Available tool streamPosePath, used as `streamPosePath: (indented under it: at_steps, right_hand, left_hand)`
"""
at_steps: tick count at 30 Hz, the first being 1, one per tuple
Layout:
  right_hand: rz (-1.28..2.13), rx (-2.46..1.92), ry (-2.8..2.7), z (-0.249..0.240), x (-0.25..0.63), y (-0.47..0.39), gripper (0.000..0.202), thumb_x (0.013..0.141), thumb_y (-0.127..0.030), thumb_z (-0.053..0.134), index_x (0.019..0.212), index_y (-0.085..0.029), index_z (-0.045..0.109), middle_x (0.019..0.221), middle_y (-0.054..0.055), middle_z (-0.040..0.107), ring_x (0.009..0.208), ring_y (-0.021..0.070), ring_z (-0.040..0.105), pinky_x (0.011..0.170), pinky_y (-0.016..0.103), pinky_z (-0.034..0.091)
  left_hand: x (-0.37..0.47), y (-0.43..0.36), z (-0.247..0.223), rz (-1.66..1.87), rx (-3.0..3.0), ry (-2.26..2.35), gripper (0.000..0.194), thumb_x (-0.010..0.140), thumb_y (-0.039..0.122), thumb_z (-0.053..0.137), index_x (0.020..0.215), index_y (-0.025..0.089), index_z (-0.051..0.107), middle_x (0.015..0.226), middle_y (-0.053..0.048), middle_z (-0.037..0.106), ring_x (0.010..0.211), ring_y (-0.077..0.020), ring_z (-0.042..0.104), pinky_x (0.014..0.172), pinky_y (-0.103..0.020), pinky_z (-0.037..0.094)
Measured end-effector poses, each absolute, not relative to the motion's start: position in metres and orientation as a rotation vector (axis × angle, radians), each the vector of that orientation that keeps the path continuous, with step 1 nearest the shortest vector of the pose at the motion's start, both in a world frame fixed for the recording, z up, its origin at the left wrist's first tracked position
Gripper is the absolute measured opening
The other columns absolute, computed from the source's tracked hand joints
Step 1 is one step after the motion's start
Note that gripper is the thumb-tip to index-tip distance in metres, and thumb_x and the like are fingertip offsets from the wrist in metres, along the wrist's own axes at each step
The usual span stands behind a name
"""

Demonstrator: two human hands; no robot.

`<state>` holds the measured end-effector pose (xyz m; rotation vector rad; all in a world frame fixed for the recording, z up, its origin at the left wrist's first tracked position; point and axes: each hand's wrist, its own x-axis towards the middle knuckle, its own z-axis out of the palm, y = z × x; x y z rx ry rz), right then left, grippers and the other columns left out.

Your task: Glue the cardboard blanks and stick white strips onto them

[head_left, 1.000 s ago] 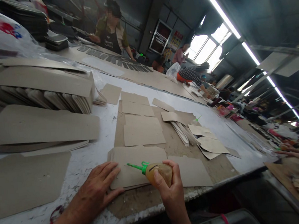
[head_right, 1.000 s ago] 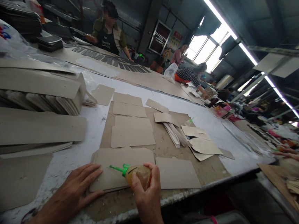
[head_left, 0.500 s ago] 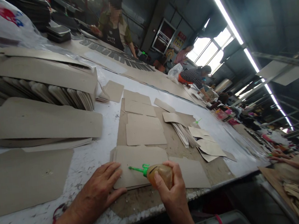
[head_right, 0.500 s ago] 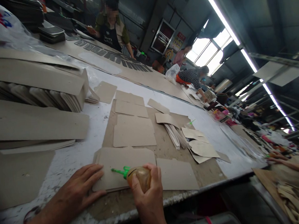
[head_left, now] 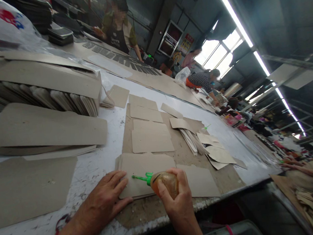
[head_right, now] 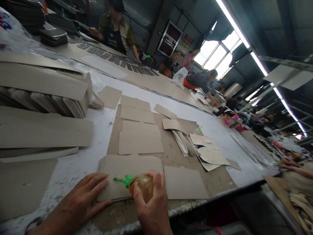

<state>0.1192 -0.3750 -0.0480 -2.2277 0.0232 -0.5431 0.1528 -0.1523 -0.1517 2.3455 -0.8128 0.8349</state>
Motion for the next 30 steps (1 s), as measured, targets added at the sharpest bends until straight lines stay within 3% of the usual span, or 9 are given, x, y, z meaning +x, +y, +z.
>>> streamPosePath:
  at_steps: [6, 10, 14, 22, 30]
  right_hand:
    - [-0.574, -2.171, 0.085, -0.045, 0.115, -0.377, 0.025, 0.090, -0.044, 0.068, 0.107, -0.026, 0.063, 0.101, 0.003, 0.064, 0.091, 0.0229, 0.065, 0.085, 0.035, 0.052]
    - [-0.545, -1.989, 0.344, -0.052, 0.106, -0.409, 0.043, 0.089, -0.057, 0.070, 0.115, -0.024, 0.061, 0.095, 0.002, 0.068, 0.082, 0.0221, 0.065, 0.076, 0.033, 0.053]
    - [-0.600, -1.893, 0.531, -0.058, 0.096, -0.460, 0.058, 0.080, -0.066, 0.076, 0.114, -0.022, 0.059, 0.094, 0.003, 0.070, 0.081, 0.0243, 0.067, 0.076, 0.036, 0.054]
    - [-0.632, -2.077, 0.524, -0.059, 0.100, -0.479, 0.056, 0.079, -0.067, 0.071, 0.108, -0.021, 0.059, 0.096, 0.005, 0.066, 0.086, 0.0272, 0.065, 0.081, 0.041, 0.054]
    - [-0.634, -2.127, 0.504, -0.060, 0.107, -0.480, 0.053, 0.079, -0.065, 0.068, 0.107, -0.022, 0.059, 0.102, 0.009, 0.065, 0.093, 0.0306, 0.064, 0.085, 0.046, 0.052]
  left_hand:
    - [0.152, -0.152, -0.149, 0.851, 2.342, -0.814, 0.033, 0.106, 0.047, 0.048, 0.113, 0.019, 0.065, 0.120, -0.009, 0.069, 0.118, -0.0230, 0.060, 0.100, -0.032, 0.051]
    - [0.153, -0.151, -0.148, 0.875, 2.330, -0.835, 0.033, 0.106, 0.047, 0.048, 0.112, 0.020, 0.066, 0.119, -0.008, 0.070, 0.115, -0.0222, 0.061, 0.099, -0.031, 0.050]
    - [0.154, -0.150, -0.148, 0.877, 2.304, -0.840, 0.033, 0.105, 0.048, 0.050, 0.111, 0.020, 0.067, 0.118, -0.009, 0.070, 0.113, -0.0230, 0.062, 0.097, -0.032, 0.051]
    - [0.160, -0.149, -0.157, 0.849, 2.288, -0.871, 0.037, 0.102, 0.057, 0.054, 0.112, 0.023, 0.066, 0.118, -0.006, 0.069, 0.110, -0.0220, 0.064, 0.096, -0.033, 0.052]
    - [0.159, -0.146, -0.159, 0.772, 2.303, -0.872, 0.033, 0.100, 0.053, 0.060, 0.115, 0.023, 0.066, 0.121, -0.005, 0.068, 0.115, -0.0201, 0.062, 0.100, -0.031, 0.050]
